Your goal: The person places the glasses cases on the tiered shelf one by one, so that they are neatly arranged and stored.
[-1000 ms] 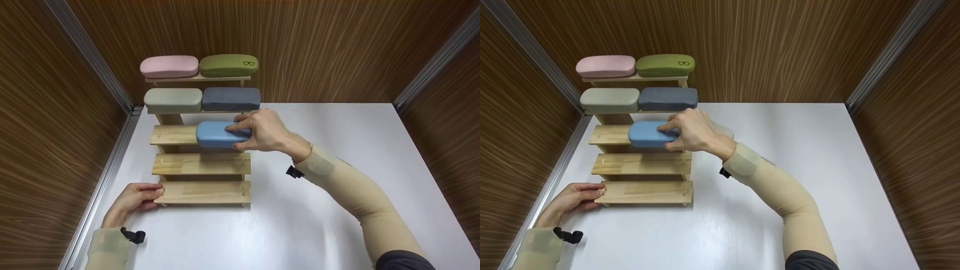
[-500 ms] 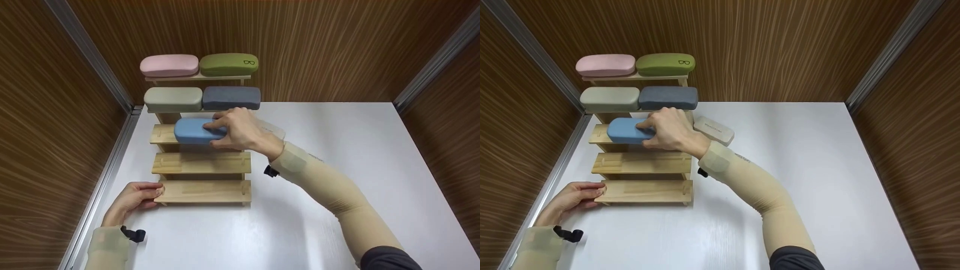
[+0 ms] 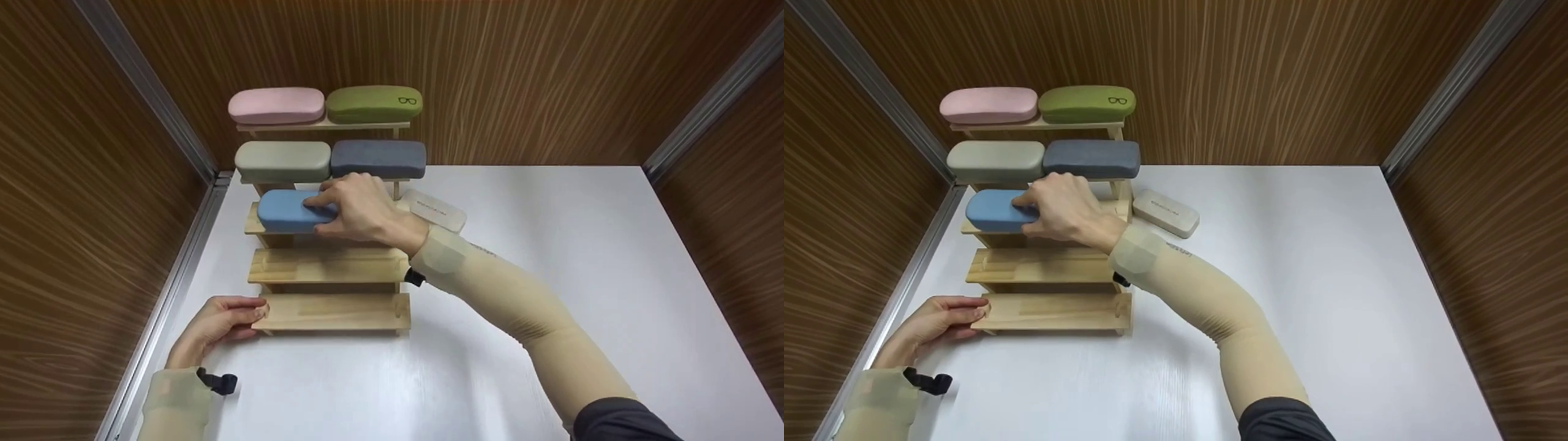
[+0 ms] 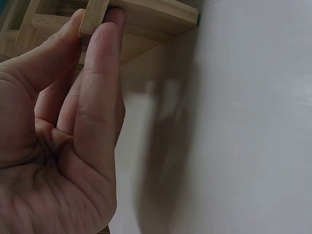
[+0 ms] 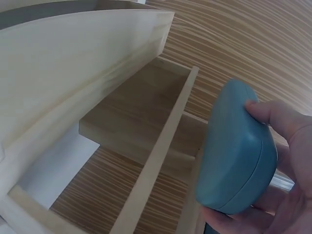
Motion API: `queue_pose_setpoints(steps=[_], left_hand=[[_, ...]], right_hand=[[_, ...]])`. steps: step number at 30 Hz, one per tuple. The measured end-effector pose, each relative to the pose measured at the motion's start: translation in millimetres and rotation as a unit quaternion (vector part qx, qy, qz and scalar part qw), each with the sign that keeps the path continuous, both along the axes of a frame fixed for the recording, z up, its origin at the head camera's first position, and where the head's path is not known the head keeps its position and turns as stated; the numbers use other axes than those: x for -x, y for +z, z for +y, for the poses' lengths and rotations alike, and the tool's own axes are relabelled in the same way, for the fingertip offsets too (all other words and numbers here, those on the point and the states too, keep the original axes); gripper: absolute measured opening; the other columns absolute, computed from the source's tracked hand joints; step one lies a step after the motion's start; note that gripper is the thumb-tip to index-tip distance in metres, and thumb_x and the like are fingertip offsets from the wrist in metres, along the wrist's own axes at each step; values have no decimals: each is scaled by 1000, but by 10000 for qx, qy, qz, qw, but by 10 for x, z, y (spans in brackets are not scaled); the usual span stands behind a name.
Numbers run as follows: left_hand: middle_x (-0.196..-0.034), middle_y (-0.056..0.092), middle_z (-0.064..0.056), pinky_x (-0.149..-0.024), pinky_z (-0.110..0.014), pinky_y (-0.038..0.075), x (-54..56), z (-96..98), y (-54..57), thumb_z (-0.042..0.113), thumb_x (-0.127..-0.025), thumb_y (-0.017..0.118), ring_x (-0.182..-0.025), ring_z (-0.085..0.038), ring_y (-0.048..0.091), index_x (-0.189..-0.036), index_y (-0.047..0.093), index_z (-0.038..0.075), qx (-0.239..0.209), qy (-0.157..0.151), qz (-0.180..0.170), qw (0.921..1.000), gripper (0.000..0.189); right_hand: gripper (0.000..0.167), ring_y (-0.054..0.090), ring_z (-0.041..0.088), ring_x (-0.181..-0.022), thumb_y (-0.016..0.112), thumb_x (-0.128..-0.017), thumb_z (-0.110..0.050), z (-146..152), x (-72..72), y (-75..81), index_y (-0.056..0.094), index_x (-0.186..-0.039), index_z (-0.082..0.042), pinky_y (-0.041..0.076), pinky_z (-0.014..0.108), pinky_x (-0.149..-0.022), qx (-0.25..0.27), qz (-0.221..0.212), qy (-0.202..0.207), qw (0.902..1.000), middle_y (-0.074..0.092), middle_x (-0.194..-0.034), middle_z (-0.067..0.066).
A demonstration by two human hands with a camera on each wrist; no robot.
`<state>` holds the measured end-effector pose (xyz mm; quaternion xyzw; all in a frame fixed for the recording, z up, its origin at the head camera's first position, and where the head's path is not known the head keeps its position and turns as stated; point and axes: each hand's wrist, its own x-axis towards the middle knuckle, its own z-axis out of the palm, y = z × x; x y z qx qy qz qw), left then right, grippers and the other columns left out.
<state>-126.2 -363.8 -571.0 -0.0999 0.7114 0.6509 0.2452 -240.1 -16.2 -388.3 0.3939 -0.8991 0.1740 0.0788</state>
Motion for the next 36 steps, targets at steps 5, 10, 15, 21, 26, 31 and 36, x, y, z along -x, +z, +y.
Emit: queue_pose_setpoints(steps=[5, 10, 15, 21, 26, 31, 36], left_hand=[[-105, 85, 14, -79, -23, 72, -2, -21, -15, 7, -102, 81, -92, -5, 81, -124, 86, 16, -110, -9, -27, 9999, 24], [-105, 84, 13, -79, -24, 72, 0, -21, -29, 7, -103, 81, -91, -6, 81, -125, 86, 14, -86, 24, -47, 9999, 24], [-105, 83, 14, -79, -24, 72, -14, -28, -35, 7, -103, 79, -92, -5, 80, -129, 84, 11, -75, -15, -34, 10000, 27], [-105, 83, 12, -80, -25, 73, -23, -17, -33, 6, -103, 80, -92, -6, 80, -128, 85, 12, -134, 21, -27, 9999, 26], [-105, 84, 13, -81, -24, 72, -39, -22, -35, 9, -102, 82, -93, -6, 80, -123, 86, 16, -62, 26, -49, 10000, 23], [-105, 84, 14, -81, -24, 72, -51, -40, -27, 10, -103, 81, -94, -5, 80, -121, 87, 18, -18, 59, -73, 10000, 21], [-105, 84, 14, -80, -23, 72, -47, -26, -38, 10, -104, 80, -93, -5, 80, -126, 86, 14, 14, 1, -52, 10000, 24]], right_hand=[[48, 81, 28, -100, 90, -93, -45, -132, 25, -46, 81, -139, -33, 69, 49, -77, -57, -38, 24, 10000, 84, -130, 0], [46, 80, 29, -98, 90, -94, -42, -233, 31, -96, 81, -139, -31, 68, 52, -78, -59, -73, 59, 9999, 84, -126, 0], [43, 80, 29, -98, 89, -96, -42, -325, 39, -119, 82, -136, -31, 70, 53, -80, -72, -143, 81, 9998, 84, -123, 1], [37, 79, 29, -96, 86, -98, -43, -399, 56, -151, 83, -133, -33, 70, 51, -80, -244, -24, 31, 9997, 83, -118, 1], [32, 79, 28, -95, 84, -99, -43, -444, 45, -213, 83, -129, -31, 69, 50, -79, -484, 94, 43, 9988, 82, -113, 3], [33, 79, 29, -99, 82, -100, -44, -511, 31, -241, 82, -130, -31, 70, 51, -79, -578, 202, 27, 9981, 81, -112, 2], [37, 80, 28, -105, 82, -100, -44, -547, 39, -259, 81, -135, -33, 70, 52, -83, -558, 162, -41, 9983, 81, -117, 1]])
